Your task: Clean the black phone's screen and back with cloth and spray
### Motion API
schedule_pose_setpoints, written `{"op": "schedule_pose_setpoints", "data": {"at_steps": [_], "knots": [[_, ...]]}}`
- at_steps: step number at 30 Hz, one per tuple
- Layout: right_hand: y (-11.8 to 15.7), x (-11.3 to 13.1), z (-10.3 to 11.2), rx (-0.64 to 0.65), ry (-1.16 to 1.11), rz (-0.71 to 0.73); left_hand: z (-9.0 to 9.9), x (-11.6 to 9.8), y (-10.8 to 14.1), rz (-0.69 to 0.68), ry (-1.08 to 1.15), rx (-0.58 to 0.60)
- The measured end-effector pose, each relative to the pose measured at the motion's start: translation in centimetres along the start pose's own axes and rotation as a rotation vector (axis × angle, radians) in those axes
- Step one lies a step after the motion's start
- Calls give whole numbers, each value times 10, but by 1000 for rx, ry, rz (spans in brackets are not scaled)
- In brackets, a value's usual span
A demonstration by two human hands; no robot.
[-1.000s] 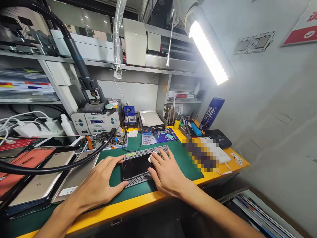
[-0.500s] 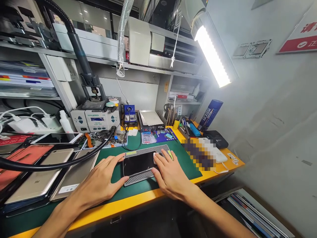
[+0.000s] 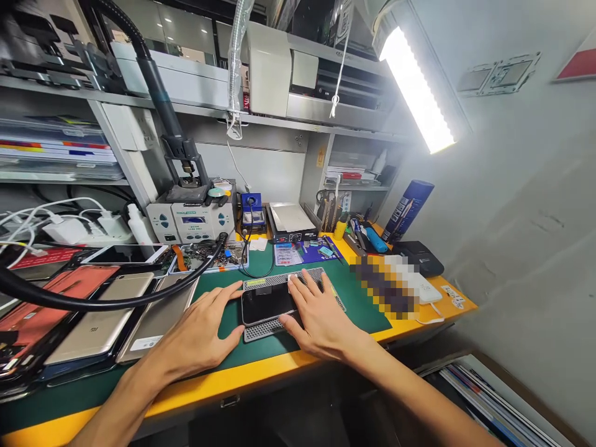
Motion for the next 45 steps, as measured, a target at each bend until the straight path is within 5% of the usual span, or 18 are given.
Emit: {"op": "schedule_pose_setpoints", "data": {"at_steps": [15, 26, 45], "knots": [[-26, 62, 6, 66, -106, 306, -4, 9, -2, 6, -14, 26], [15, 79, -8, 61, -151, 166, -8, 15, 0, -23, 30, -8], [46, 0, -7, -72, -36, -79, -12, 20, -2, -30, 6, -30]]}}
Point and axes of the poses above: each hand's wrist, its own y-axis away from the middle knuckle, its own z-axis out of the back of the hand, x = y × z, the point moved 3 cm from there along -y, towards the middle knuckle, and after that the axes turned 6 degrees about -z, right-handed, at the moved point
